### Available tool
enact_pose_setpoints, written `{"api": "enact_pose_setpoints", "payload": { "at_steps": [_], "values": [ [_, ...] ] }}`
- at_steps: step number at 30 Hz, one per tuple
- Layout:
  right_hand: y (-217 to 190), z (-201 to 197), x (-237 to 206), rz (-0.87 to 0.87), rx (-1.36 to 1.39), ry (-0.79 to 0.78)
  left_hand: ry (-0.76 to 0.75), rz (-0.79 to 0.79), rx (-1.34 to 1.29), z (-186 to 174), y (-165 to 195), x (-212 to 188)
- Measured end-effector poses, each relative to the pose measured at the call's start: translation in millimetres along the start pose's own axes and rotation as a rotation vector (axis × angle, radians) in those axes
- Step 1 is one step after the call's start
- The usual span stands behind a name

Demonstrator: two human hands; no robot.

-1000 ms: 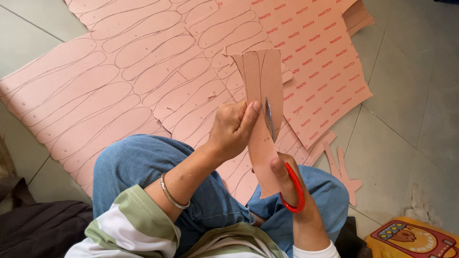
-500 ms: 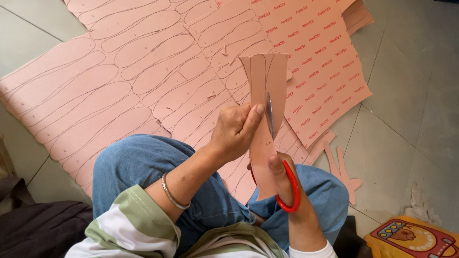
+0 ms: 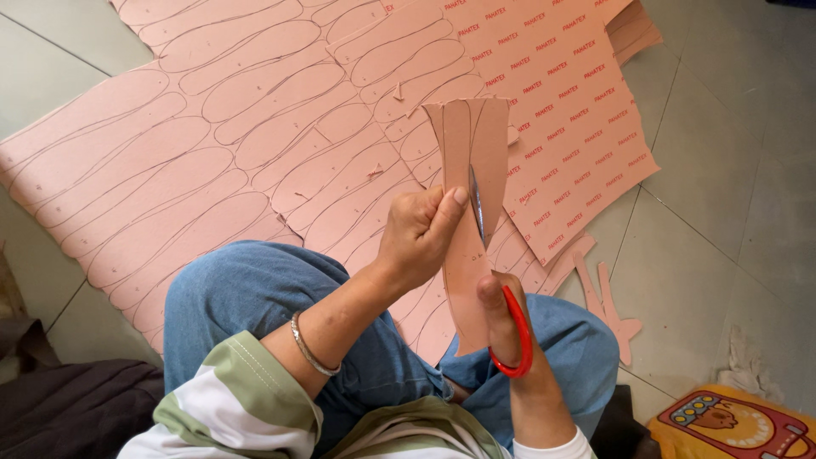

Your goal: The person sits on the floor cutting pink sheet material printed with shoe component outlines, using red-handled scissors to cut along drawn lines. They cut out elongated insole-shaped pieces one at a time, trimming around the curves, and set finished cut pieces aside with scrap pieces accumulating nearby.

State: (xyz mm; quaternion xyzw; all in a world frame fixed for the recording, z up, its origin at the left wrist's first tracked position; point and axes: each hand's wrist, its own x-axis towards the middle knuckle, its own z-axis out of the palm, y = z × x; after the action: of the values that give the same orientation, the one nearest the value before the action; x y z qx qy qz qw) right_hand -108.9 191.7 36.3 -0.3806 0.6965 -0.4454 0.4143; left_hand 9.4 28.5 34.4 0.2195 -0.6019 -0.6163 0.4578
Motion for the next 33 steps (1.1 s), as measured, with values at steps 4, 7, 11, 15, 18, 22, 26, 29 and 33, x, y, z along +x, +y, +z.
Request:
{"api": "enact_pose_setpoints", "payload": {
  "at_steps": [4, 7, 11, 15, 18, 22, 26, 29, 33],
  "values": [
    [-5.2, 5.3, -3.1, -0.05, -0.058, -0.025, -0.004, -0.099, -0.021, -12.1, 1.1, 8.9],
    [-10.7, 8.1, -1.9, -0.016, -0.09, -0.037, 0.033, -0.037, 0.018, -15.1, 2.2, 12.1],
    [-21.3, 6.6, -3.6, 0.144, 0.09, -0.074, 0.044, -0.034, 0.181, -11.9, 3.5, 9.8],
    [-28.0, 2.5, -2.2, 0.196, 0.202, -0.166, 0.082, 0.02, 0.344, -5.8, 5.5, 5.2],
    [-24.4, 2.6, 1.0, 0.2, 0.187, -0.143, 0.102, 0.021, 0.43, -5.6, 8.2, 2.2],
    [-15.3, -0.4, 0.6, 0.143, 0.056, -0.077, 0.086, -0.004, 0.452, -7.5, 11.4, 1.9],
    [-7.2, -2.1, 0.2, 0.103, 0.033, -0.07, 0.1, -0.027, 0.403, -6.7, 12.8, 3.8],
    [0.6, 1.4, 2.4, 0.134, 0.215, -0.157, 0.11, -0.009, 0.334, -6.2, 12.8, 3.6],
    [5.7, 6.9, 0.7, 0.07, 0.133, -0.066, 0.101, -0.016, 0.305, -6.5, 10.9, 3.8]
  ]
}}
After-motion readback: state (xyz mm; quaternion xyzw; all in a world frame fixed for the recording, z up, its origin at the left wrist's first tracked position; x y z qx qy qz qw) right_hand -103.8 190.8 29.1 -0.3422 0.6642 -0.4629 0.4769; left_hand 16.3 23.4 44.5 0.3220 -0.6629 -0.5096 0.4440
